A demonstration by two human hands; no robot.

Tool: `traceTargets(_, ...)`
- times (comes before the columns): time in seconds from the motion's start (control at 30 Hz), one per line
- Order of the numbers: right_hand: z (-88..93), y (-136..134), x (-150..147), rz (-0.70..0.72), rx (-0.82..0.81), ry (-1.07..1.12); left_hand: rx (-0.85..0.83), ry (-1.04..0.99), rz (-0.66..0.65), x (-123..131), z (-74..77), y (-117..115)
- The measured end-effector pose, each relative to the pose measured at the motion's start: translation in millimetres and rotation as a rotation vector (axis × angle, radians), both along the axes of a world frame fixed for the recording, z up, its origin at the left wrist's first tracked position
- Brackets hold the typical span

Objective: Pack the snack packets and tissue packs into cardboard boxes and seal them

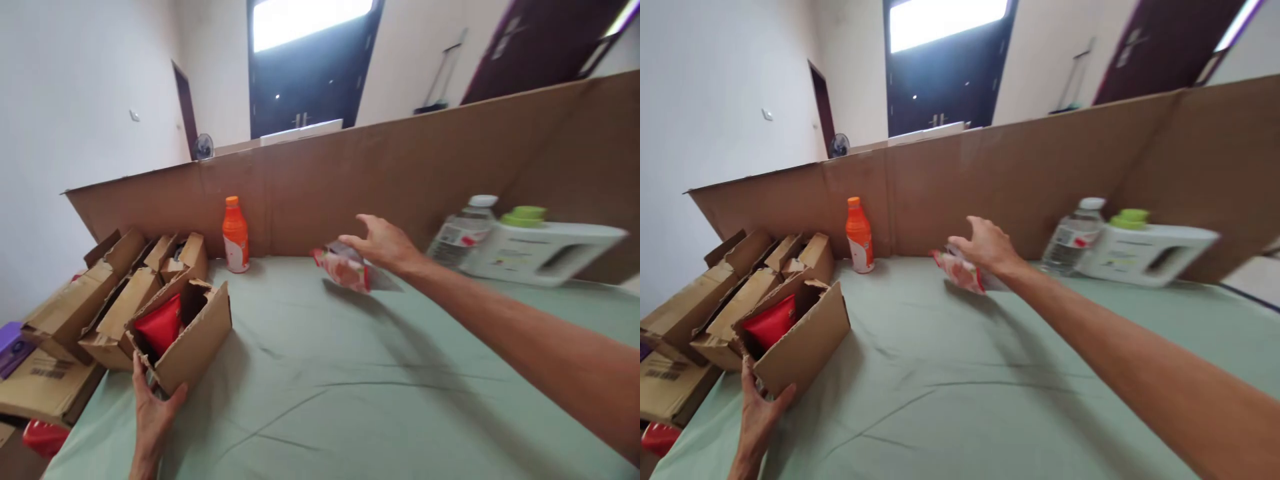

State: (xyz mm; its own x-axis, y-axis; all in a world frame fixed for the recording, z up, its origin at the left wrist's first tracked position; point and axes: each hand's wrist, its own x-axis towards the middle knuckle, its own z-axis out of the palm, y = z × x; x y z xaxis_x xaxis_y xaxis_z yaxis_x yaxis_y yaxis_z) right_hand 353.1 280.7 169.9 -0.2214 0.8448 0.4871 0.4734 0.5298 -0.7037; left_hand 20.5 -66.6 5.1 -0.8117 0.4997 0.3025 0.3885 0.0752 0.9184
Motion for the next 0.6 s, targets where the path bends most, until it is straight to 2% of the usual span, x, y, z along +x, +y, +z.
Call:
traceTargets(0.1, 8.8, -36.3, -58.0, 0.255, 0.04, -0.083, -0.006, 0.007, 0.001, 2.8, -6.6, 1.2)
traceTargets(0.2, 21.1, -88.2, -130.1, 0.623, 0.119, -0.213, -0.007, 0.033, -0.001, 3.4, -14.2, 1.0)
traceTargets(0.23, 24.9, -103.9, -154.7, 0.765, 0.185, -0.319, -0.001, 0.043, 0.003, 3.2, -16.8, 0.9)
traceTargets(0.3, 29.4, -128.6, -201.1, 0.94, 0.289, -0.559, 0.009, 0.06, 0.013, 2.0, -21.7, 0.7)
traceTargets(0.37, 27.5, -143.8, -239.0, 0.995, 0.338, -0.742, 0.018, 0.071, 0.012, -0.2, -26.4, 0.1)
traceTargets(0.43, 21.1, -152.2, -264.5, 0.988, 0.339, -0.828, 0.011, 0.071, -0.009, -3.2, -31.1, -0.5)
traceTargets(0.53, 15.5, -157.5, -276.4, 0.966, 0.315, -0.866, -0.016, 0.064, -0.027, -7.9, -37.6, -0.1)
traceTargets(0.6, 21.3, -155.2, -269.3, 0.916, 0.292, -0.82, -0.025, 0.072, 0.015, -9.7, -39.9, 1.8)
